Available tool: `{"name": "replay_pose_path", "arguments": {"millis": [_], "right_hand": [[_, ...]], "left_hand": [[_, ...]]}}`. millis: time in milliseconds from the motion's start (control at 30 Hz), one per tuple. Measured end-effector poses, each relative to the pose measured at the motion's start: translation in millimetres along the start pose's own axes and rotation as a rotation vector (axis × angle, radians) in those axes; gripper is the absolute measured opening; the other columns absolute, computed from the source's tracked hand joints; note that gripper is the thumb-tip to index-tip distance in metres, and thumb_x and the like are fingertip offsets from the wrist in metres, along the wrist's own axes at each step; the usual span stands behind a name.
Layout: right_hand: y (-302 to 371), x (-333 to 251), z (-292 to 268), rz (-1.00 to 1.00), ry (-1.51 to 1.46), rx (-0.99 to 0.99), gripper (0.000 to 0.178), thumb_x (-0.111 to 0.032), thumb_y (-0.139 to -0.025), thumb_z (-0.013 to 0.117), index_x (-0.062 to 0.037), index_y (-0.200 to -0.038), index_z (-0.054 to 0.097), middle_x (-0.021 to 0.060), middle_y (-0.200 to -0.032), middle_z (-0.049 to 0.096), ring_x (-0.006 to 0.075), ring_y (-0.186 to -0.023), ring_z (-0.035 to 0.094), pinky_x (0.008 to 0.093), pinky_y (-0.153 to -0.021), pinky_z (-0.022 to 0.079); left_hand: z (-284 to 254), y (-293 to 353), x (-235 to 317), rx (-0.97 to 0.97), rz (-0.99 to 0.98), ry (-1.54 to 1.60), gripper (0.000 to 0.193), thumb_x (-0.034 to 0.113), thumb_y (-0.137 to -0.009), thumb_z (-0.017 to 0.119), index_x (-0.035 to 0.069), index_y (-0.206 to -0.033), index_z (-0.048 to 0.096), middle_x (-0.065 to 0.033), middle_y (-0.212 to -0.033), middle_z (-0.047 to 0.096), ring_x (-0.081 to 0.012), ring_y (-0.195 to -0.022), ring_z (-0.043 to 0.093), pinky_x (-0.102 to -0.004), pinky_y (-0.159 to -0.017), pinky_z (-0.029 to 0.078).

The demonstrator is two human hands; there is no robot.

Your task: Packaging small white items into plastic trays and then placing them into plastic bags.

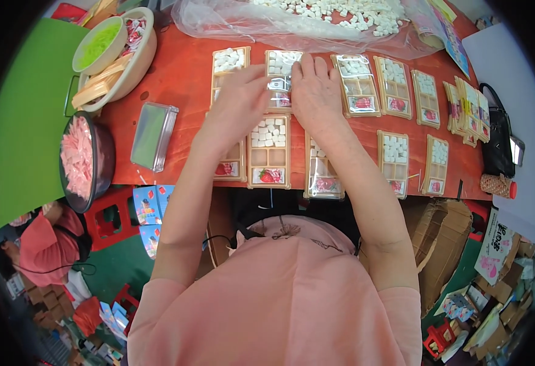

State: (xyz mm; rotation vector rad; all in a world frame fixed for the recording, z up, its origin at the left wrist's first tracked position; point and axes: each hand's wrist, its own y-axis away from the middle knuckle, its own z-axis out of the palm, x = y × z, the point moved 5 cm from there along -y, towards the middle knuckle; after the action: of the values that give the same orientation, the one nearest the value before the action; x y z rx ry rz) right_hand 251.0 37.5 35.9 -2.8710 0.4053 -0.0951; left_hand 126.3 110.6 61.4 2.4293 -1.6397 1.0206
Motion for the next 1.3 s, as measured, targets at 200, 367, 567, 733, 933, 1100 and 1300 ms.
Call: {"name": "replay_pose_path", "arguments": {"millis": [200,367,567,733,933,1100,1300], "right_hand": [[-13.5,-5.4,-14.3,-0.103,0.195,-0.21,0.045,-0.011,-0.082,0.063,-0.0011,-0.126,0.058,0.0112,-0.12,0.056,0.0265,-0.118,0.051,0.0427,-0.097,0.041],[-17.8,-15.7,-21.0,-0.234,0.091,-0.114,0.047,-0.008,-0.083,0.062,-0.0051,-0.13,0.057,0.0095,-0.117,0.059,0.0272,-0.116,0.054,0.0438,-0.096,0.042],[-25.7,-20.3,-12.7,-0.279,0.294,-0.216,0.054,-0.006,-0.084,0.062,-0.0088,-0.137,0.054,0.0087,-0.126,0.059,0.0292,-0.116,0.056,0.0442,-0.095,0.045],[-37.5,-39.1,-35.5,-0.276,-0.1,0.16,0.03,-0.005,-0.089,0.059,-0.0049,-0.118,0.066,0.0131,-0.117,0.063,0.0278,-0.112,0.061,0.042,-0.092,0.049],[-17.3,-180.5,-32.3,0.199,-1.631,-0.697,0.027,-0.022,-0.099,0.063,0.0007,-0.113,0.065,0.0068,-0.103,0.068,0.0149,-0.089,0.068,0.0288,-0.082,0.055],[-16.1,-217.2,-7.0,0.281,-2.16,-0.833,0.026,-0.022,-0.093,0.072,-0.0027,-0.11,0.066,0.0065,-0.097,0.07,0.0148,-0.086,0.068,0.0278,-0.08,0.055],[-12.4,-221.4,1.1,0.292,-2.275,-0.944,0.02,-0.019,-0.092,0.073,-0.0031,-0.104,0.07,0.0061,-0.091,0.072,0.0147,-0.082,0.068,0.0285,-0.079,0.055]], "left_hand": [[-96.4,88.5,-19.3,0.344,-0.236,-0.508,0.036,0.019,-0.083,0.075,0.004,-0.114,0.065,-0.0173,-0.125,0.061,-0.0344,-0.118,0.055,-0.0469,-0.102,0.039],[-116.4,167.6,-53.4,0.343,-0.512,-0.627,0.062,0.03,-0.083,0.078,0.005,-0.134,0.054,-0.0232,-0.146,0.045,-0.0392,-0.132,0.046,-0.0498,-0.107,0.034],[-103.8,177.7,-68.1,0.317,-0.534,-0.648,0.06,0.033,-0.081,0.078,0.008,-0.131,0.057,-0.0207,-0.137,0.053,-0.0371,-0.12,0.052,-0.0489,-0.099,0.039],[-110.3,173.0,-76.7,0.526,-0.645,-0.389,0.065,0.035,-0.071,0.083,0.006,-0.126,0.063,-0.0156,-0.116,0.065,-0.0325,-0.107,0.059,-0.0446,-0.092,0.045],[-101.2,187.8,-92.4,0.768,-0.815,0.96,0.047,0.028,-0.086,0.077,-0.002,-0.121,0.064,-0.0083,-0.107,0.069,-0.0154,-0.099,0.064,-0.0307,-0.084,0.05],[-103.8,189.2,-75.0,0.685,-0.748,1.263,0.038,0.022,-0.091,0.073,0.002,-0.122,0.065,-0.005,-0.108,0.069,-0.0119,-0.097,0.064,-0.0283,-0.082,0.051],[-95.3,194.7,-66.3,0.641,-0.781,1.396,0.035,0.031,-0.096,0.065,0.005,-0.12,0.064,-0.0048,-0.106,0.068,-0.0129,-0.096,0.064,-0.0308,-0.081,0.053]]}}
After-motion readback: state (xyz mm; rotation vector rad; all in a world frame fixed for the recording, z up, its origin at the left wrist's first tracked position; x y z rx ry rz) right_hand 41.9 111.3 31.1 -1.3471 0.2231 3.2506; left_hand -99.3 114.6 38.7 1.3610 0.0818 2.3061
